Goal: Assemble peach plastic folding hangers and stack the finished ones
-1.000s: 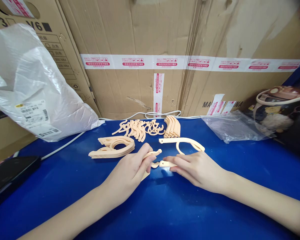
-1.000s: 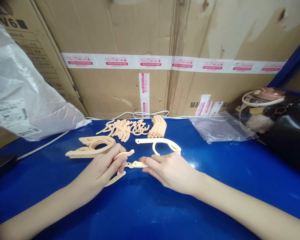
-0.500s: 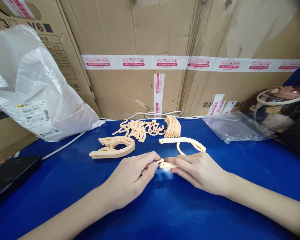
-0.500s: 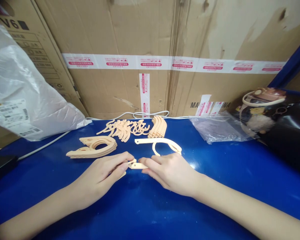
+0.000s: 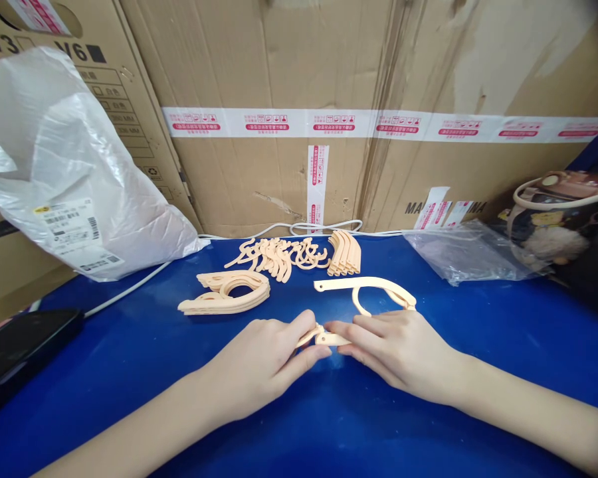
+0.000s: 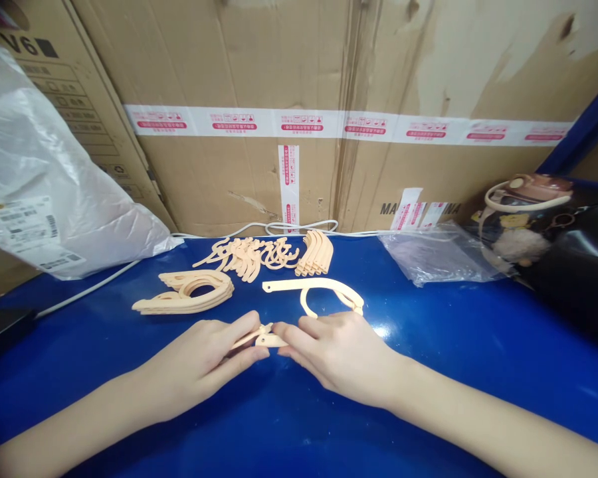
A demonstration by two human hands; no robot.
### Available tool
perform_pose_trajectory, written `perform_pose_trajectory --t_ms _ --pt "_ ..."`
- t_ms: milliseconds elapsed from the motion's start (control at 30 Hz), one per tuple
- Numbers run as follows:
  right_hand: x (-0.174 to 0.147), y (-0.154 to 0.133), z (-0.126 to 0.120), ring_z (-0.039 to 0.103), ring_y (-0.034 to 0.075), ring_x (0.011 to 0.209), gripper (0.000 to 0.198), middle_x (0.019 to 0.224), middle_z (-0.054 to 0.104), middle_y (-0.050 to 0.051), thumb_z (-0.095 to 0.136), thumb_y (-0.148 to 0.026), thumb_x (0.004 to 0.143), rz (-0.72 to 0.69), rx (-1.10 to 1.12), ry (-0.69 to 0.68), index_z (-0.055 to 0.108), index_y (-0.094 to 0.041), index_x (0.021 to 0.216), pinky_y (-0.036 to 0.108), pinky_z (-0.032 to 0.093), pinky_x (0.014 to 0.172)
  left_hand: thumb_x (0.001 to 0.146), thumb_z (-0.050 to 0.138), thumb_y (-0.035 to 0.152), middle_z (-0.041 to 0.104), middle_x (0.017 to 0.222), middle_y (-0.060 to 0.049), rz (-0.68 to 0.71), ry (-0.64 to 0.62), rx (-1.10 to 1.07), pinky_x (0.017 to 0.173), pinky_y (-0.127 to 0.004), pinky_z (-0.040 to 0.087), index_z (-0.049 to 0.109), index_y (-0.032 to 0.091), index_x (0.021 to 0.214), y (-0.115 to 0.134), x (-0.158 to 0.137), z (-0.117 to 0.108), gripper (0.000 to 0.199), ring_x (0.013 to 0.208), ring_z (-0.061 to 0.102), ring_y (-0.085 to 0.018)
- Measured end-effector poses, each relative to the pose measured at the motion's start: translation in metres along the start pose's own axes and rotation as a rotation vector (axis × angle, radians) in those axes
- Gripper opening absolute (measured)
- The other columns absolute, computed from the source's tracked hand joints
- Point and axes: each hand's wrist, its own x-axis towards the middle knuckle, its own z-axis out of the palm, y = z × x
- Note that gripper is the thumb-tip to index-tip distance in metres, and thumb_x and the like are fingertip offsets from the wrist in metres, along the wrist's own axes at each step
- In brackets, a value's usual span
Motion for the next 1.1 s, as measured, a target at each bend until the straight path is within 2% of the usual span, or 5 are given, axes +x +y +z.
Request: perform_pose_trajectory --t_ms 300,467,700,933,1100 --pt "0.001 0.003 0.003 0.057 0.014 0.053 0.032 0.069 0.061 -0.002 0.032 -0.030 0.102 -0.027 -0.066 0.010 0.058 -0.017 0.116 0.028 0.037 0.050 0.100 0.031 0.037 0.054 0.064 0.005 -0.009 -0.033 0.097 0.049 -0.023 0.026 0.036 0.022 0.081 0.003 -0.001 -0.001 0.024 0.054 0.054 -0.015" --pt "0.001 0.002 0.002 0.061 0.013 0.060 0.033 0.075 0.065 -0.001 0.032 -0.031 0.103 0.001 0.052 -0.028 0.057 -0.017 0.119 0.026 0.040 0.054 0.100 0.033 0.036 0.060 0.062 0.004 -0.015 -0.068 0.273 0.045 -0.024 0.024 0.039 0.022 0.084 0.005 0.001 -0.004 0.022 0.052 0.059 -0.018" --pt "0.002 0.002 0.003 0.063 0.013 0.061 0.036 0.080 0.069 0.002 0.029 -0.032 0.103 0.029 0.078 -0.093 0.057 -0.016 0.121 0.025 0.040 0.055 0.100 0.036 0.034 0.067 0.070 0.000 0.068 -0.042 0.510 0.041 -0.025 0.023 0.043 0.019 0.090 -0.001 0.000 0.003 0.019 0.054 0.065 -0.019" --pt "0.002 -0.002 -0.001 0.064 0.013 0.066 0.033 0.089 0.070 0.003 0.033 -0.032 0.102 0.095 0.249 -0.140 0.058 -0.017 0.116 0.023 0.043 0.060 0.102 0.019 0.032 0.060 0.064 -0.002 0.252 0.151 0.754 0.039 -0.028 0.028 0.049 0.016 0.092 -0.008 -0.003 0.008 0.035 0.048 0.061 -0.018" --pt "0.005 -0.002 -0.006 0.063 0.013 0.069 0.031 0.084 0.069 0.003 0.035 -0.033 0.101 0.161 0.393 -0.230 0.061 -0.019 0.109 0.022 0.044 0.064 0.100 0.025 0.029 0.058 0.061 -0.001 0.333 0.275 0.865 0.040 -0.029 0.030 0.051 0.015 0.092 -0.006 -0.005 0.008 0.030 0.046 0.057 -0.018"
